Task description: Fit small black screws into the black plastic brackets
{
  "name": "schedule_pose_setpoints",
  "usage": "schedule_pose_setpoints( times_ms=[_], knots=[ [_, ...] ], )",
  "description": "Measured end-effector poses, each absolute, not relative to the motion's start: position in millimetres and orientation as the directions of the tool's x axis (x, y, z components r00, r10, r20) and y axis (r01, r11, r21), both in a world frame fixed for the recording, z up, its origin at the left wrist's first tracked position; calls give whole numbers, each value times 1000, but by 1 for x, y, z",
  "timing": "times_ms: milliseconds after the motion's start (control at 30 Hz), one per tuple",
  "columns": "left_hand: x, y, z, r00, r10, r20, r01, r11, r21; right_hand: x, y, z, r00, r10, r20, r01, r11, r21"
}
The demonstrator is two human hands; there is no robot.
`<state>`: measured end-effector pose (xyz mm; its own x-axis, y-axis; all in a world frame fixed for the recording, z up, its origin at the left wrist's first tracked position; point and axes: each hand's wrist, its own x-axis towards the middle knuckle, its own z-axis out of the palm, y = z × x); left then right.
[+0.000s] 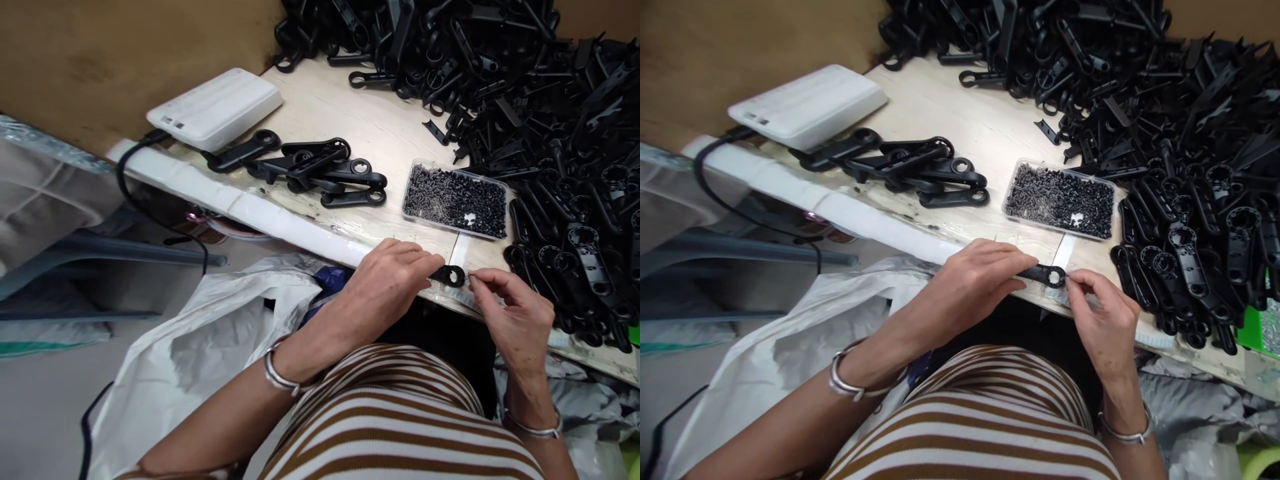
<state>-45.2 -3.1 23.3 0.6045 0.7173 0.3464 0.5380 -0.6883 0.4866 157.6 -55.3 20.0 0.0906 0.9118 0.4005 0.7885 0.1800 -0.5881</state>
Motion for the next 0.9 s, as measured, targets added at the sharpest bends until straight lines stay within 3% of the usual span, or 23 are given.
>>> schedule_pose_setpoints(
  times_ms=[333, 633, 900],
  knots=[
    [-35, -12, 8, 563, 714, 417, 470, -691, 549, 155, -61, 18, -53, 881, 469, 844, 291, -451],
    [-36, -13, 7, 571, 725, 385, 412, -659, 629, 147, -61, 24, -214, 848, 484, 868, 392, -303],
    [-34, -12, 3, 567, 725, 391, 388, -654, 650, 148, -59, 28, -224, 854, 470, 877, 387, -286]
  ],
)
